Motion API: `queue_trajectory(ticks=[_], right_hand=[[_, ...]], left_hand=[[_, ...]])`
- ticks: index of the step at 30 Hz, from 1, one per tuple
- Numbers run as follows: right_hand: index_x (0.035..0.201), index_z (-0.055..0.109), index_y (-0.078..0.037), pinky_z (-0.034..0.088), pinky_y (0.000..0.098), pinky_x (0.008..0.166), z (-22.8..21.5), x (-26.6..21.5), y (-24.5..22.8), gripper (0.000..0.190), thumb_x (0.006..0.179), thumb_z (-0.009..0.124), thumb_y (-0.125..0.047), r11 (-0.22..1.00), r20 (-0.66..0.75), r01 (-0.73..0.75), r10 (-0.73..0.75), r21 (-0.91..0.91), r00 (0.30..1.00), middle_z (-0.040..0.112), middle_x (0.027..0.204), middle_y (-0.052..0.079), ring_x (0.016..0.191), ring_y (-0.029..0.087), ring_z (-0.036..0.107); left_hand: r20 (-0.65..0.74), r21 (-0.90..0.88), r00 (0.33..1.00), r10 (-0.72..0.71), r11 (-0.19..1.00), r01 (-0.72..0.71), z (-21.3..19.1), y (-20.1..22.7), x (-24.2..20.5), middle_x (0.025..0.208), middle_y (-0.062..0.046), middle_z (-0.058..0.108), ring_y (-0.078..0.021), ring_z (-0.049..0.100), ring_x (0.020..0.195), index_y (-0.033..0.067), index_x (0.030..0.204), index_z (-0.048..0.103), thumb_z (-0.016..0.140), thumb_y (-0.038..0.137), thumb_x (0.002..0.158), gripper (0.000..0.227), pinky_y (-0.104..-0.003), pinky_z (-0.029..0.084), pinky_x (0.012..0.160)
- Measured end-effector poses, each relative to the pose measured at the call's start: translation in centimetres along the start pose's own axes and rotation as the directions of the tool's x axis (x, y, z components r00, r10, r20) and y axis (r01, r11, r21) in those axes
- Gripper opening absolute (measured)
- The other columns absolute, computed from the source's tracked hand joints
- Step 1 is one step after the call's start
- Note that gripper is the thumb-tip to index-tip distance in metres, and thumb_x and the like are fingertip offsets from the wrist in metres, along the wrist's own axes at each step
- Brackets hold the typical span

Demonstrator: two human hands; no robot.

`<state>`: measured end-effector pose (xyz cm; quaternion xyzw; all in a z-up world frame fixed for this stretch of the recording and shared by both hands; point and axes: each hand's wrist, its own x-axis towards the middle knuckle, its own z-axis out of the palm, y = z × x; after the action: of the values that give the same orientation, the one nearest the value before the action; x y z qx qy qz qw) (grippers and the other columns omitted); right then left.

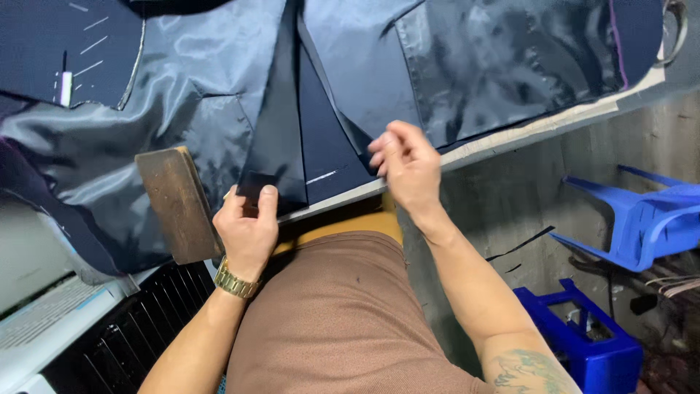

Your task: The person irons pieces of dark fabric using a hand-held iron and wooden blocks to press the seams, then unfolds a larger garment piece to align and smooth the lining by hand.

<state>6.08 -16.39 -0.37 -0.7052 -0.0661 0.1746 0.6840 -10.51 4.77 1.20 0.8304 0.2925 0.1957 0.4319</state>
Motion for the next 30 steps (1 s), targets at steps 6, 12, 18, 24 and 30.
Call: queue_trajectory(ticks=[6,12,18,24,30], right_hand=[[0.119,0.073,-0.005,0.055,0.0402,0.098,1.2,-0.1,-1.4,0.019,0.102,0.065,-0.007,0.778,0.095,0.378,-0.385,-0.502,0.918,0.071,0.113,0.014,0.112,0.029,0.067],[0.11,0.073,0.001,0.061,0.0463,0.091,0.2,-6.2,-0.1,0.02,0.092,0.068,0.0,0.704,0.543,0.648,-0.437,-0.29,0.717,0.074,0.102,0.018,0.098,0.035,0.072],[0.102,0.077,-0.003,0.061,0.0416,0.081,-2.9,-2.5,-0.6,0.015,0.093,0.066,0.001,0.643,0.242,0.566,-0.525,-0.516,0.816,0.074,0.091,0.009,0.083,0.03,0.07],[0.113,0.071,0.004,0.053,0.0456,0.1,2.0,4.7,-0.5,0.017,0.097,0.066,0.007,0.55,0.272,0.667,-0.632,-0.503,0.726,0.071,0.124,0.019,0.114,0.035,0.067],[0.119,0.066,0.003,0.036,0.0587,0.117,5.0,6.1,3.2,0.023,0.098,0.066,-0.005,0.326,0.595,0.829,-0.581,-0.455,0.555,0.056,0.143,0.024,0.134,0.043,0.051]], left_hand=[[-0.058,-0.092,0.994,-0.095,0.992,0.09,-1.1,-1.2,-1.1,0.062,-0.009,0.069,-0.0238,0.069,0.06,0.0083,0.073,0.072,0.076,0.008,0.096,0.023,-0.029,0.05,0.055],[-0.011,-0.053,0.995,0.102,0.993,-0.102,-1.0,0.0,0.3,0.061,-0.015,0.063,-0.0377,0.065,0.059,0.0057,0.074,0.065,0.075,0.01,0.096,0.025,-0.037,0.05,0.055],[-0.008,-0.049,0.986,0.168,0.985,-0.168,-0.9,1.2,0.8,0.063,-0.007,0.065,-0.0331,0.066,0.061,0.0106,0.076,0.067,0.072,0.013,0.098,0.023,-0.034,0.05,0.06],[-0.109,-0.185,0.982,0.156,0.967,-0.174,-0.9,-6.8,-2.8,0.062,-0.013,0.063,-0.0284,0.058,0.056,0.0015,0.07,0.068,0.068,0.005,0.1,0.031,-0.034,0.05,0.062],[-0.132,-0.138,0.988,0.083,0.985,-0.101,-1.2,-8.0,-3.4,0.064,-0.011,0.067,-0.029,0.065,0.06,0.0037,0.068,0.073,0.066,0.003,0.102,0.035,-0.035,0.051,0.063]])
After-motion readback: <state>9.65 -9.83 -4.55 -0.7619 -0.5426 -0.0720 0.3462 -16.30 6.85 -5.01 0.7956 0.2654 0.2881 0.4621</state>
